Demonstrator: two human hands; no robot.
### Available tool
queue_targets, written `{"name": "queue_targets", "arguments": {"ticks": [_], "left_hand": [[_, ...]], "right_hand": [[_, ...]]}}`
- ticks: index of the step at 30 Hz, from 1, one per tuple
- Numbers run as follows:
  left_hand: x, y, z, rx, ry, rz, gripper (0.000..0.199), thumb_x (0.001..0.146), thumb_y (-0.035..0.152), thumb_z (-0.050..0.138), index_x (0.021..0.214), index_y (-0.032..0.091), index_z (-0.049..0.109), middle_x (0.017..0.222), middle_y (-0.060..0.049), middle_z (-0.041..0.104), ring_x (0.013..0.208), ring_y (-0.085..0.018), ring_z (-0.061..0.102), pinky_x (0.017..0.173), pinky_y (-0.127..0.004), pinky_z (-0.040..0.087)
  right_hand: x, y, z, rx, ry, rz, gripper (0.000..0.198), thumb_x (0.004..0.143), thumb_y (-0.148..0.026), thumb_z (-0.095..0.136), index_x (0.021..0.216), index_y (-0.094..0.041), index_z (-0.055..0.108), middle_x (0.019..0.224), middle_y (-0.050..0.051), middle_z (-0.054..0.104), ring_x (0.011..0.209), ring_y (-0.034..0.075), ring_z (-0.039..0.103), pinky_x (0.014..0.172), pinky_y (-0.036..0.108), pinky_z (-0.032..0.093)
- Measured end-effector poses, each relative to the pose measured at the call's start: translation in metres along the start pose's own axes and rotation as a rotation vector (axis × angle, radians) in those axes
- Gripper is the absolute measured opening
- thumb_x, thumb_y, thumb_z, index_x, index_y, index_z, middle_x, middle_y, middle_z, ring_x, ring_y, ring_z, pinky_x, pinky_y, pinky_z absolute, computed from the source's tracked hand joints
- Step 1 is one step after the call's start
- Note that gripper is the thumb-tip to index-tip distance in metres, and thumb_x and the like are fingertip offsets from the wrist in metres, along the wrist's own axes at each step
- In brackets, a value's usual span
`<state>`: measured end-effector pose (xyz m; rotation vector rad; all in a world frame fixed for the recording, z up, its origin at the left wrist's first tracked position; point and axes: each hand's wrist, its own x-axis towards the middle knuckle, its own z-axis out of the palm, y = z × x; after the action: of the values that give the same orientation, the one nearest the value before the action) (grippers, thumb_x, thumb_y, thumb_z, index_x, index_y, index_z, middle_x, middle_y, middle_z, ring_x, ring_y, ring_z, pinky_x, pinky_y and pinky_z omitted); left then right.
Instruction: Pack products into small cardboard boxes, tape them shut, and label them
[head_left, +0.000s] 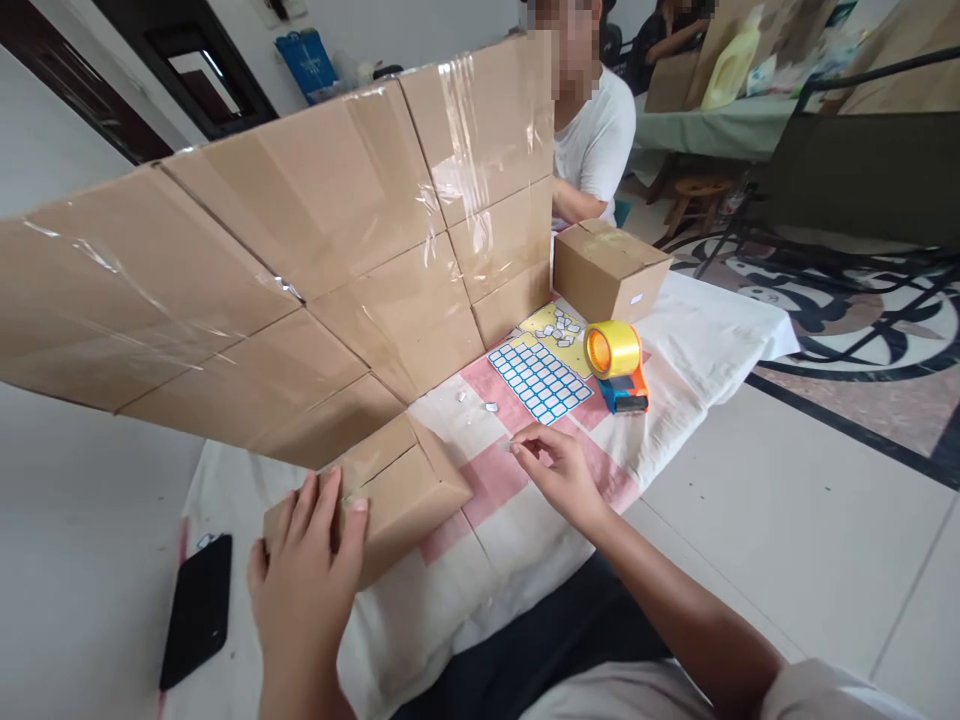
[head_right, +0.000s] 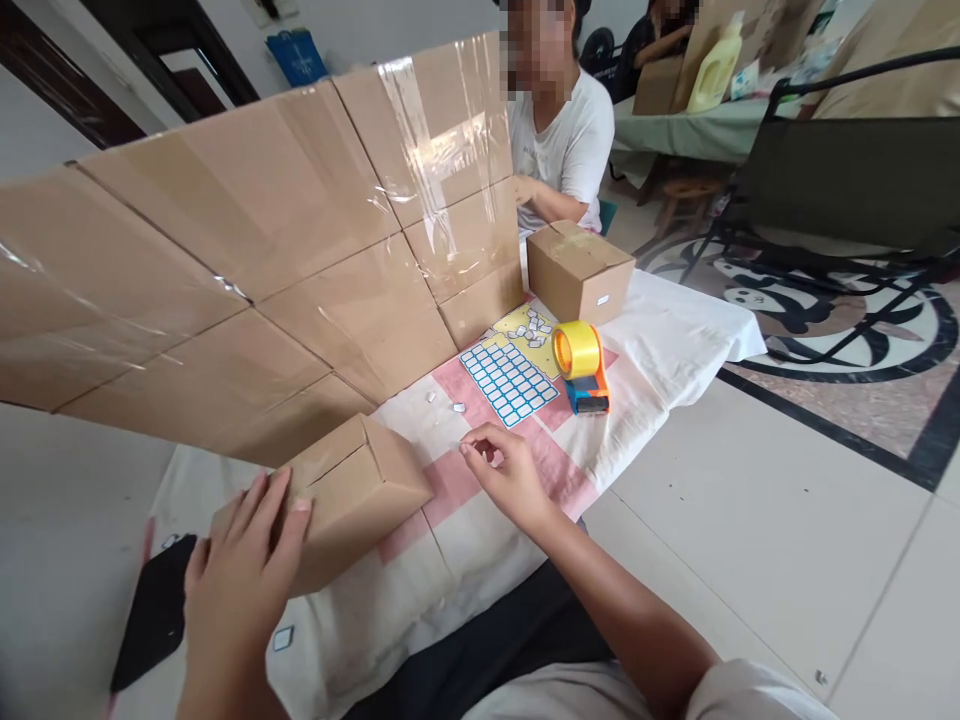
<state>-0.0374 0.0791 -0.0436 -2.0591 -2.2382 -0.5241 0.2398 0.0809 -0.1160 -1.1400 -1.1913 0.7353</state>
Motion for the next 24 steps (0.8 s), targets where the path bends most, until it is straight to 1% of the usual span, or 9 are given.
{"name": "queue_targets", "arguments": {"ticks": [1, 3, 5, 10, 14, 16, 19, 22, 24], "left_hand": [[-0.001, -0.008, -0.004, 0.003, -0.074, 0.031, 0.052, 0.101, 0.052, 0.034, 0.149, 0.035, 0.045, 0.159, -0.006, 0.044, 0.149, -0.031, 0.036, 0.12, -0.064, 0.021], [-0.005, -0.018, -0.009, 0.015, -0.13, 0.104, 0.052, 0.102, 0.05, 0.03, 0.151, 0.035, 0.042, 0.163, -0.003, 0.039, 0.151, -0.026, 0.032, 0.123, -0.058, 0.018], [-0.013, -0.021, -0.01, 0.038, -0.129, 0.156, 0.052, 0.103, 0.049, 0.03, 0.152, 0.034, 0.041, 0.164, -0.002, 0.037, 0.153, -0.024, 0.029, 0.125, -0.055, 0.015], [-0.023, -0.022, -0.006, 0.082, -0.066, 0.178, 0.053, 0.102, 0.048, 0.032, 0.153, 0.034, 0.039, 0.163, -0.003, 0.039, 0.153, -0.024, 0.03, 0.126, -0.051, 0.015], [-0.023, -0.025, -0.005, 0.095, -0.057, 0.197, 0.054, 0.102, 0.047, 0.033, 0.154, 0.033, 0.038, 0.163, -0.003, 0.038, 0.152, -0.025, 0.031, 0.125, -0.051, 0.018], [-0.022, -0.026, -0.005, 0.092, -0.055, 0.196, 0.054, 0.103, 0.047, 0.033, 0.154, 0.033, 0.039, 0.163, -0.003, 0.038, 0.152, -0.025, 0.031, 0.125, -0.052, 0.018], [-0.022, -0.025, -0.005, 0.088, -0.057, 0.188, 0.053, 0.103, 0.048, 0.032, 0.153, 0.033, 0.04, 0.163, -0.003, 0.038, 0.152, -0.025, 0.031, 0.125, -0.051, 0.017], [-0.021, -0.024, -0.005, 0.092, -0.055, 0.19, 0.053, 0.103, 0.048, 0.032, 0.153, 0.033, 0.041, 0.162, -0.002, 0.039, 0.151, -0.024, 0.032, 0.125, -0.05, 0.018], [-0.021, -0.024, -0.005, 0.092, -0.052, 0.198, 0.053, 0.102, 0.047, 0.032, 0.153, 0.033, 0.041, 0.162, -0.002, 0.039, 0.151, -0.024, 0.032, 0.125, -0.049, 0.018]], "right_hand": [[-0.001, 0.004, 0.005, 0.01, 0.0, 0.019, 0.014, 0.091, -0.031, 0.066, 0.084, -0.019, 0.069, 0.076, 0.003, 0.068, 0.064, 0.014, 0.059, 0.06, 0.028, 0.046], [-0.006, 0.01, 0.016, 0.043, -0.012, 0.052, 0.012, 0.091, -0.029, 0.065, 0.086, -0.019, 0.07, 0.078, 0.003, 0.07, 0.065, 0.014, 0.061, 0.061, 0.028, 0.047], [-0.012, 0.014, 0.029, 0.077, -0.032, 0.08, 0.012, 0.091, -0.028, 0.064, 0.087, -0.02, 0.07, 0.08, 0.004, 0.072, 0.067, 0.015, 0.063, 0.062, 0.028, 0.049], [-0.026, 0.021, 0.061, 0.256, -0.039, 0.206, 0.014, 0.089, -0.033, 0.068, 0.089, -0.02, 0.072, 0.084, 0.005, 0.075, 0.075, 0.018, 0.068, 0.069, 0.03, 0.052], [-0.034, 0.025, 0.075, 0.53, -0.031, 0.357, 0.024, 0.085, -0.043, 0.073, 0.086, -0.02, 0.068, 0.068, 0.0, 0.067, 0.059, 0.014, 0.061, 0.057, 0.027, 0.048], [-0.036, 0.025, 0.078, 0.599, -0.016, 0.395, 0.027, 0.083, -0.046, 0.075, 0.086, -0.02, 0.068, 0.066, -0.001, 0.065, 0.058, 0.014, 0.06, 0.056, 0.027, 0.048], [-0.039, 0.025, 0.081, 0.587, 0.023, 0.378, 0.028, 0.083, -0.048, 0.075, 0.088, -0.021, 0.069, 0.079, 0.003, 0.072, 0.068, 0.016, 0.065, 0.065, 0.03, 0.053], [-0.042, 0.027, 0.084, 0.474, 0.085, 0.26, 0.024, 0.088, -0.045, 0.071, 0.089, -0.021, 0.07, 0.096, 0.008, 0.075, 0.087, 0.019, 0.069, 0.078, 0.034, 0.056], [-0.045, 0.028, 0.086, 0.38, 0.107, 0.169, 0.02, 0.092, -0.041, 0.068, 0.088, -0.022, 0.07, 0.098, 0.008, 0.074, 0.093, 0.02, 0.069, 0.082, 0.035, 0.055]]}}
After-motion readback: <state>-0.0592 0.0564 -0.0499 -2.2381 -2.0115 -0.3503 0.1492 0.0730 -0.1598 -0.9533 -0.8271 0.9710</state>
